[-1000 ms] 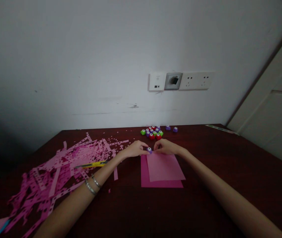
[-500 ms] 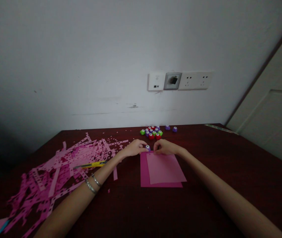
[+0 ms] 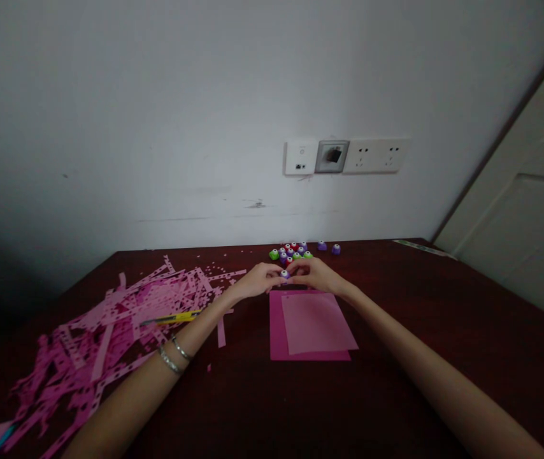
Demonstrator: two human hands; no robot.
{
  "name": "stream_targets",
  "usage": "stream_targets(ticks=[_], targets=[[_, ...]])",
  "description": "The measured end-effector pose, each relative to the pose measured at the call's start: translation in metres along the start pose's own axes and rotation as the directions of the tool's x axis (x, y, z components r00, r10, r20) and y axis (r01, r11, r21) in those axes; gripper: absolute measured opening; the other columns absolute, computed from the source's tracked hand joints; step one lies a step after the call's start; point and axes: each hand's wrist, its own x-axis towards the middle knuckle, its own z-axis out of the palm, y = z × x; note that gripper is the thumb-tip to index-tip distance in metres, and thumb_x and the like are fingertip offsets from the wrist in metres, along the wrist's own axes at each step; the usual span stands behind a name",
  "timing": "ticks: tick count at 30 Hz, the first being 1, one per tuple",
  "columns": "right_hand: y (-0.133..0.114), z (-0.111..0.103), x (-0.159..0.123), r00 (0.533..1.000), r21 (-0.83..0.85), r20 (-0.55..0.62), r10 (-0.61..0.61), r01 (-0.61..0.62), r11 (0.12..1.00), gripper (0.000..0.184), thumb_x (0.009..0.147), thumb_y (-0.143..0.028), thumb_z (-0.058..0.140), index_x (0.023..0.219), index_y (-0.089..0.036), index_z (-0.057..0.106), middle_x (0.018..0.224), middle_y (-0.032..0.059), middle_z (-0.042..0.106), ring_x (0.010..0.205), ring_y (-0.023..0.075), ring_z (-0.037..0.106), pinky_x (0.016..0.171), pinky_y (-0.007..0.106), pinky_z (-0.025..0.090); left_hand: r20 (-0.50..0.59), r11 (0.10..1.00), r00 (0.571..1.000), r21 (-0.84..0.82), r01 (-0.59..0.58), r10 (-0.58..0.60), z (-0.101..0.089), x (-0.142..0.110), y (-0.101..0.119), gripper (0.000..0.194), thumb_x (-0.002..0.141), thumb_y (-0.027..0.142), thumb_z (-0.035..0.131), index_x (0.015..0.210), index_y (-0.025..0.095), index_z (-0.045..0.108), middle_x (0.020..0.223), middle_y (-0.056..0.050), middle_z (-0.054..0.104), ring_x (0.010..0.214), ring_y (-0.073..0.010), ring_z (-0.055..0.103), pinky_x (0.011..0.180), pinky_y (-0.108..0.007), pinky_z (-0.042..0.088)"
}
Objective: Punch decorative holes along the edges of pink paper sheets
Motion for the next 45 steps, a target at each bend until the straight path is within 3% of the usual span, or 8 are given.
stream_targets(ticks=[6, 12, 17, 21, 29, 35, 41, 45], targets=[[0.001, -0.003, -0.002, 0.999, 0.047, 0.036, 0.021, -0.023, 0.999, 0.026, 0.07, -0.031, 0.065, 0.089, -0.014, 0.063, 0.069, 0.0011, 0.061, 0.056, 0.0093, 0.053, 0.043, 0.019, 0.044, 0.033, 0.996, 0.996, -0.012, 0.089, -0.089, 0.0, -0.001, 0.001, 0.037, 0.082, 0.045, 0.046, 0.097, 0.014, 0.06, 0.053, 0.005, 0.047, 0.037, -0.0045, 0.036, 0.037, -0.019, 0.028], [-0.006, -0.004, -0.003, 0.996, 0.107, 0.083, 0.045, -0.054, 0.993, 0.027, 0.07, -0.031, 0.065, 0.09, -0.014, 0.063, 0.077, 0.0043, 0.065, 0.066, 0.0128, 0.059, 0.047, 0.021, 0.05, 0.057, 0.995, 0.995, -0.046, 0.086, -0.083, 0.001, -0.001, 0.005, 0.04, 0.083, 0.048, 0.044, 0.096, 0.014, 0.058, 0.057, 0.003, 0.049, 0.039, -0.0052, 0.04, 0.039, -0.019, 0.033], [-0.007, -0.014, -0.009, 0.995, 0.079, 0.023, 0.096, -0.098, 0.992, 0.031, 0.068, -0.033, 0.067, 0.091, -0.013, 0.063, 0.075, 0.0042, 0.064, 0.067, 0.0136, 0.059, 0.052, 0.025, 0.053, 0.057, 0.993, 0.995, -0.073, 0.089, -0.085, -0.001, -0.003, 0.016, 0.04, 0.083, 0.046, 0.045, 0.106, 0.015, 0.056, 0.07, -0.001, 0.054, 0.051, -0.0077, 0.048, 0.041, -0.019, 0.033], [0.012, -0.038, -0.029, 0.985, 0.008, -0.097, 0.14, -0.139, 0.99, 0.037, 0.067, -0.038, 0.068, 0.093, -0.013, 0.061, 0.072, 0.0028, 0.061, 0.06, 0.0119, 0.056, 0.05, 0.024, 0.05, -0.009, 0.987, 0.992, -0.099, 0.128, -0.129, -0.008, -0.003, 0.013, 0.039, 0.084, 0.043, 0.045, 0.108, 0.014, 0.054, 0.088, -0.007, 0.057, 0.058, -0.0091, 0.052, 0.039, -0.02, 0.033], [0.066, -0.087, -0.104, 0.901, -0.126, -0.301, 0.311, -0.361, 0.924, 0.042, 0.068, -0.045, 0.063, 0.099, -0.017, 0.062, 0.079, 0.0044, 0.062, 0.056, 0.0118, 0.053, 0.046, 0.024, 0.044, -0.075, 0.978, 0.979, -0.107, 0.182, -0.19, -0.018, 0.0, -0.004, 0.031, 0.083, 0.037, 0.045, 0.098, 0.014, 0.057, 0.086, -0.007, 0.06, 0.056, -0.008, 0.051, 0.04, -0.019, 0.032], [0.078, -0.092, -0.12, 0.89, -0.171, -0.331, 0.313, -0.383, 0.908, 0.042, 0.067, -0.048, 0.062, 0.097, -0.019, 0.064, 0.086, 0.0059, 0.063, 0.062, 0.0154, 0.054, 0.048, 0.026, 0.043, -0.056, 0.976, 0.978, -0.095, 0.194, -0.2, -0.016, 0.003, -0.015, 0.03, 0.081, 0.034, 0.047, 0.098, 0.012, 0.059, 0.082, -0.007, 0.061, 0.054, -0.0081, 0.052, 0.039, -0.018, 0.032], [0.084, -0.092, -0.115, 0.918, -0.257, -0.325, 0.228, -0.318, 0.913, 0.037, 0.064, -0.045, 0.065, 0.091, -0.02, 0.067, 0.081, 0.0047, 0.064, 0.074, 0.0194, 0.056, 0.069, 0.031, 0.044, -0.053, 0.978, 0.98, -0.091, 0.187, -0.192, -0.017, 0.001, -0.019, 0.031, 0.079, 0.035, 0.05, 0.096, 0.012, 0.061, 0.079, -0.006, 0.062, 0.053, -0.0094, 0.052, 0.038, -0.019, 0.033], [0.085, -0.092, -0.116, 0.916, -0.262, -0.32, 0.242, -0.331, 0.907, 0.04, 0.064, -0.045, 0.066, 0.095, -0.021, 0.066, 0.079, 0.0041, 0.064, 0.072, 0.0191, 0.056, 0.068, 0.032, 0.044, -0.03, 0.979, 0.982, -0.091, 0.183, -0.186, -0.018, -0.001, -0.019, 0.031, 0.077, 0.034, 0.051, 0.096, 0.012, 0.06, 0.078, -0.006, 0.061, 0.054, -0.0096, 0.053, 0.037, -0.019, 0.033]])
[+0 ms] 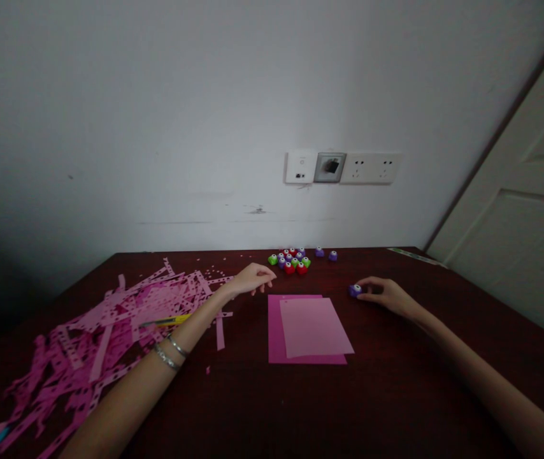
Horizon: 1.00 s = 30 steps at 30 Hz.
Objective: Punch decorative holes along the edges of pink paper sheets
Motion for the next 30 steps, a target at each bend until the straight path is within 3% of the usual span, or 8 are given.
stream_targets(ticks=[4, 6, 9, 11, 15, 18, 21, 30], targets=[[-0.009, -0.019, -0.003, 0.999, -0.009, 0.021, 0.047, -0.047, 0.999, 0.053, 0.063, -0.045, 0.066, 0.109, -0.019, 0.06, 0.073, 0.0031, 0.06, 0.06, 0.0157, 0.053, 0.055, 0.028, 0.044, 0.009, 1.0, 1.0, 0.005, -0.004, 0.004, -0.002, -0.001, -0.001, 0.03, 0.077, 0.032, 0.05, 0.096, 0.012, 0.06, 0.078, -0.006, 0.062, 0.055, -0.0094, 0.053, 0.038, -0.018, 0.033], [-0.021, -0.035, -0.004, 0.998, -0.024, -0.049, 0.039, -0.04, 0.999, 0.049, 0.066, -0.046, 0.064, 0.107, -0.018, 0.061, 0.074, 0.004, 0.06, 0.06, 0.0152, 0.052, 0.052, 0.027, 0.043, 0.011, 1.0, 1.0, 0.005, -0.005, 0.005, -0.003, 0.0, -0.003, 0.03, 0.077, 0.032, 0.05, 0.097, 0.012, 0.06, 0.078, -0.006, 0.062, 0.055, -0.0094, 0.053, 0.038, -0.018, 0.033], [-0.052, -0.054, -0.004, 0.995, -0.023, -0.096, 0.019, -0.022, 0.999, 0.04, 0.068, -0.047, 0.062, 0.097, -0.019, 0.064, 0.083, 0.0071, 0.062, 0.066, 0.0166, 0.054, 0.048, 0.025, 0.042, 0.016, 1.0, 1.0, 0.002, 0.003, -0.003, -0.003, 0.002, -0.006, 0.031, 0.076, 0.032, 0.05, 0.097, 0.012, 0.06, 0.078, -0.006, 0.062, 0.054, -0.0092, 0.052, 0.038, -0.018, 0.033], [-0.079, -0.057, -0.002, 0.999, -0.005, -0.048, 0.001, -0.001, 1.0, 0.036, 0.07, -0.047, 0.06, 0.093, -0.019, 0.065, 0.088, 0.008, 0.063, 0.068, 0.0169, 0.055, 0.049, 0.024, 0.042, 0.017, 1.0, 1.0, 0.008, 0.02, -0.02, -0.003, 0.004, -0.009, 0.031, 0.076, 0.031, 0.05, 0.098, 0.012, 0.06, 0.078, -0.005, 0.062, 0.053, -0.0086, 0.052, 0.039, -0.018, 0.033], [-0.127, -0.037, 0.012, 0.989, -0.019, 0.08, -0.126, 0.127, 0.992, 0.035, 0.074, -0.044, 0.056, 0.094, -0.017, 0.065, 0.077, 0.0049, 0.063, 0.063, 0.0148, 0.055, 0.053, 0.025, 0.042, 0.008, 0.999, 0.999, 0.033, 0.033, -0.033, -0.002, 0.005, -0.01, 0.032, 0.075, 0.028, 0.049, 0.101, 0.012, 0.06, 0.079, -0.006, 0.063, 0.053, -0.0087, 0.051, 0.041, -0.019, 0.034], [-0.141, -0.013, 0.031, 0.966, -0.048, 0.125, -0.225, 0.232, 0.972, 0.027, 0.074, -0.037, 0.057, 0.088, -0.016, 0.066, 0.077, 0.0045, 0.064, 0.068, 0.0151, 0.056, 0.06, 0.026, 0.043, -0.002, 0.997, 0.999, 0.058, 0.045, -0.045, -0.003, 0.003, -0.008, 0.034, 0.076, 0.029, 0.05, 0.103, 0.012, 0.06, 0.08, -0.006, 0.063, 0.054, -0.009, 0.051, 0.041, -0.019, 0.034], [-0.136, 0.009, 0.052, 0.962, -0.078, 0.138, -0.237, 0.25, 0.965, 0.024, 0.074, -0.034, 0.057, 0.084, -0.014, 0.067, 0.073, 0.0043, 0.065, 0.066, 0.0148, 0.056, 0.06, 0.025, 0.042, -0.016, 0.995, 0.998, 0.073, 0.069, -0.068, -0.003, 0.001, -0.005, 0.034, 0.076, 0.028, 0.05, 0.104, 0.012, 0.06, 0.081, -0.007, 0.064, 0.054, -0.0091, 0.052, 0.042, -0.019, 0.034], [-0.094, 0.063, 0.085, 0.999, -0.175, 0.003, -0.051, 0.051, 0.983, 0.034, 0.073, -0.045, 0.057, 0.079, -0.012, 0.063, 0.061, 0.0016, 0.058, 0.047, 0.011, 0.049, 0.044, 0.023, 0.033, -0.029, 0.989, 0.994, 0.101, 0.106, -0.104, -0.002, -0.002, 0.003, 0.034, 0.077, 0.028, 0.048, 0.103, 0.009, 0.059, 0.083, -0.008, 0.064, 0.054, -0.0089, 0.052, 0.04, -0.019, 0.032]])
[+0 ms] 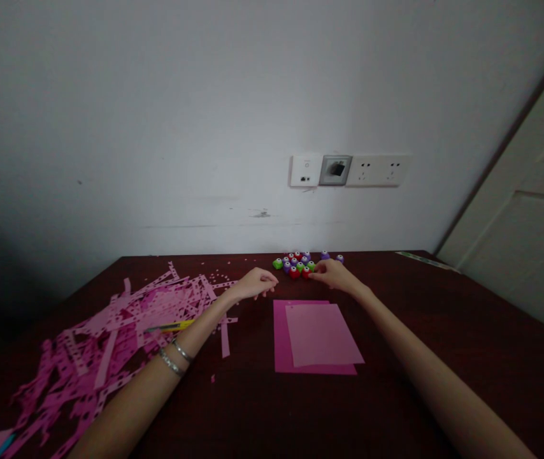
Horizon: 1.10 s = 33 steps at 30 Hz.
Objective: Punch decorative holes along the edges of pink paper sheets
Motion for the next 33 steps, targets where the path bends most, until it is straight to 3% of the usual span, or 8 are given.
stream_targets(ticks=[8, 14, 23, 28, 33], targets=[[0.006, 0.02, 0.008, 0.996, -0.04, -0.083, 0.027, -0.03, 0.999, 0.032, 0.07, -0.045, 0.061, 0.078, -0.014, 0.063, 0.069, 0.0062, 0.063, 0.059, 0.016, 0.057, 0.05, 0.024, 0.035, -0.008, 0.998, 0.998, -0.037, -0.055, 0.055, 0.002, 0.005, -0.007, 0.03, 0.075, 0.028, 0.049, 0.097, 0.011, 0.06, 0.077, -0.006, 0.062, 0.053, -0.0092, 0.052, 0.038, -0.018, 0.033], [0.002, 0.025, 0.008, 0.986, -0.091, -0.156, 0.055, -0.07, 0.993, 0.03, 0.071, -0.044, 0.062, 0.08, -0.016, 0.063, 0.076, 0.0084, 0.065, 0.068, 0.0183, 0.06, 0.057, 0.024, 0.038, -0.016, 0.998, 0.998, -0.023, -0.066, 0.065, 0.003, 0.006, -0.009, 0.028, 0.075, 0.027, 0.048, 0.095, 0.011, 0.061, 0.074, -0.005, 0.061, 0.05, -0.0084, 0.051, 0.036, -0.018, 0.034], [-0.004, 0.029, 0.006, 0.979, -0.169, -0.168, 0.118, -0.147, 0.975, 0.029, 0.072, -0.045, 0.059, 0.074, -0.017, 0.064, 0.076, 0.0083, 0.066, 0.069, 0.0196, 0.06, 0.054, 0.024, 0.035, 0.007, 0.998, 0.998, -0.026, -0.058, 0.058, 0.004, 0.008, -0.012, 0.029, 0.075, 0.023, 0.046, 0.097, 0.012, 0.061, 0.076, -0.005, 0.062, 0.054, -0.009, 0.053, 0.037, -0.017, 0.034], [0.005, 0.03, 0.008, 0.984, -0.097, -0.152, 0.094, -0.109, 0.989, 0.028, 0.07, -0.043, 0.061, 0.068, -0.015, 0.064, 0.068, 0.0063, 0.064, 0.062, 0.0162, 0.057, 0.051, 0.023, 0.032, 0.005, 0.999, 0.999, -0.02, -0.045, 0.045, 0.004, 0.004, -0.005, 0.028, 0.076, 0.02, 0.045, 0.096, 0.011, 0.061, 0.076, -0.004, 0.062, 0.053, -0.0075, 0.052, 0.038, -0.015, 0.033], [0.011, 0.019, 0.008, 0.997, 0.143, -0.081, 0.011, 0.001, 0.99, 0.035, 0.071, -0.046, 0.059, 0.074, -0.012, 0.065, 0.06, 0.0024, 0.059, 0.051, 0.0115, 0.048, 0.044, 0.022, 0.032, -0.008, 0.998, 0.999, -0.041, -0.051, 0.05, 0.003, 0.006, -0.006, 0.028, 0.076, 0.025, 0.048, 0.097, 0.011, 0.061, 0.075, -0.005, 0.063, 0.05, -0.0075, 0.05, 0.037, -0.017, 0.033]])
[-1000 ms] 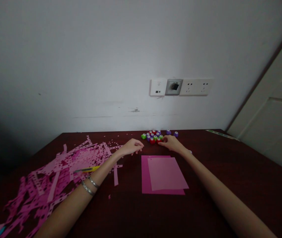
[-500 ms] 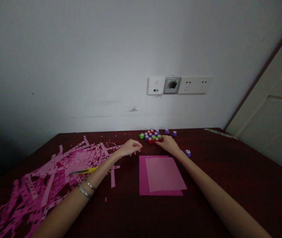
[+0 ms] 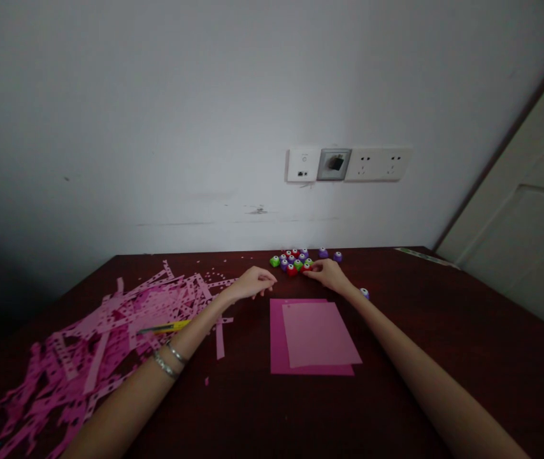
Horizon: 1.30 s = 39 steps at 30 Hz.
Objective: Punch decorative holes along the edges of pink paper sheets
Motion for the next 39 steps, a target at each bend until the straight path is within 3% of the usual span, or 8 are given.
stream_targets(ticks=[3, 7, 12, 19, 33, 39], targets=[[-0.011, -0.016, -0.003, 0.997, 0.125, 0.063, -0.041, 0.033, 0.992, 0.04, 0.07, -0.05, 0.058, 0.081, -0.012, 0.065, 0.062, 0.0013, 0.057, 0.047, 0.0095, 0.044, 0.039, 0.02, 0.031, -0.005, 1.0, 1.0, 0.003, -0.002, 0.002, -0.001, 0.001, -0.001, 0.029, 0.075, 0.026, 0.05, 0.097, 0.01, 0.061, 0.077, -0.006, 0.063, 0.05, -0.0079, 0.05, 0.038, -0.018, 0.034], [-0.032, -0.029, -0.014, 0.978, 0.153, 0.131, -0.16, 0.139, 0.978, 0.037, 0.07, -0.048, 0.06, 0.078, -0.012, 0.064, 0.063, 0.001, 0.056, 0.051, 0.0093, 0.044, 0.04, 0.019, 0.032, -0.011, 0.999, 1.0, 0.038, -0.02, 0.02, 0.0, 0.001, 0.0, 0.03, 0.073, 0.03, 0.054, 0.094, 0.011, 0.063, 0.072, -0.005, 0.063, 0.051, -0.009, 0.05, 0.039, -0.019, 0.033], [-0.042, -0.017, -0.03, 0.933, 0.124, 0.254, -0.254, 0.229, 0.965, 0.032, 0.073, -0.044, 0.059, 0.075, -0.013, 0.065, 0.061, 0.0003, 0.057, 0.052, 0.0094, 0.045, 0.045, 0.02, 0.034, -0.03, 0.99, 0.996, 0.111, -0.084, 0.088, 0.008, 0.001, 0.002, 0.033, 0.072, 0.036, 0.058, 0.093, 0.011, 0.065, 0.059, -0.002, 0.06, 0.048, -0.0084, 0.047, 0.044, -0.02, 0.035], [-0.037, 0.001, -0.037, 0.896, 0.115, 0.325, -0.303, 0.281, 0.953, 0.025, 0.073, -0.036, 0.061, 0.079, -0.013, 0.067, 0.064, 0.0011, 0.06, 0.056, 0.0111, 0.051, 0.052, 0.022, 0.038, -0.025, 0.974, 0.987, 0.167, -0.15, 0.156, 0.021, 0.003, -0.004, 0.031, 0.07, 0.034, 0.062, 0.092, 0.012, 0.066, 0.066, -0.002, 0.063, 0.055, -0.0089, 0.048, 0.051, -0.021, 0.036], [-0.04, 0.007, -0.038, 0.876, 0.161, 0.347, -0.335, 0.296, 0.941, 0.02, 0.074, -0.029, 0.06, 0.086, -0.016, 0.069, 0.066, 0.0004, 0.061, 0.057, 0.0104, 0.049, 0.051, 0.021, 0.037, 0.026, 0.976, 0.988, 0.152, -0.155, 0.153, 0.024, 0.001, -0.003, 0.022, 0.07, 0.025, 0.06, 0.087, 0.013, 0.068, 0.065, -0.001, 0.063, 0.057, -0.0096, 0.049, 0.054, -0.021, 0.037], [-0.041, 0.006, -0.038, 0.872, 0.145, 0.346, -0.346, 0.314, 0.938, 0.019, 0.074, -0.026, 0.06, 0.087, -0.016, 0.069, 0.071, 0.0014, 0.063, 0.06, 0.0112, 0.05, 0.053, 0.021, 0.038, 0.093, 0.943, 0.974, 0.249, -0.222, 0.205, 0.014, -0.001, -0.007, 0.038, 0.062, 0.044, 0.069, 0.086, 0.014, 0.068, 0.07, -0.003, 0.062, 0.059, -0.0109, 0.051, 0.054, -0.021, 0.036]])
